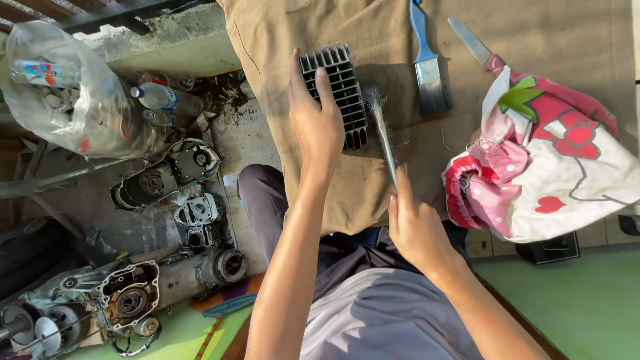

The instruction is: Cleaning an engine cylinder block using a screwdriver, a paintbrush, and a wire brush.

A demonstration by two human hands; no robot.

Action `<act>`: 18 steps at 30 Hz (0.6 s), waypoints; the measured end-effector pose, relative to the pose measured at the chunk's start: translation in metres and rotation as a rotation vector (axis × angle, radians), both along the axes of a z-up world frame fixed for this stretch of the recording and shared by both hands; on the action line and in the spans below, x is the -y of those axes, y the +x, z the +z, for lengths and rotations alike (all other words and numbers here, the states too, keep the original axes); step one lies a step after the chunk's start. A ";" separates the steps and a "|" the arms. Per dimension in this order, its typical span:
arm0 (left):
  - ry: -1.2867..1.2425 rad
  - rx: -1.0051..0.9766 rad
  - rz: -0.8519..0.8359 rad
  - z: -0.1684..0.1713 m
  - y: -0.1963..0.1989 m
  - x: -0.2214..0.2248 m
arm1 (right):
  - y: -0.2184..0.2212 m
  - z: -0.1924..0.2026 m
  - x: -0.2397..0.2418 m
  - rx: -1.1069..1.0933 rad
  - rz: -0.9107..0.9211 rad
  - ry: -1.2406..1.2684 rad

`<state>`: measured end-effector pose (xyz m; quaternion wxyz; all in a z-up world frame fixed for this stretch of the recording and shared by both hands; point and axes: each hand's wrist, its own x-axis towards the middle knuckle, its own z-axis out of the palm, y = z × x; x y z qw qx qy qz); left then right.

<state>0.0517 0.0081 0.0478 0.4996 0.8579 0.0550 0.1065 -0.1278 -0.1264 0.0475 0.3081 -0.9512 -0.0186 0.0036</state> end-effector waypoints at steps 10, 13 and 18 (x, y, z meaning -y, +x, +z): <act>-0.009 -0.022 -0.015 0.008 0.000 -0.001 | 0.170 0.074 0.035 -0.406 -0.096 0.403; -0.039 -0.037 0.006 0.008 -0.002 0.001 | 0.144 0.050 0.049 -0.280 -0.038 0.728; -0.011 -0.047 -0.008 0.013 -0.002 -0.001 | 0.082 0.020 0.028 -0.559 -0.261 1.078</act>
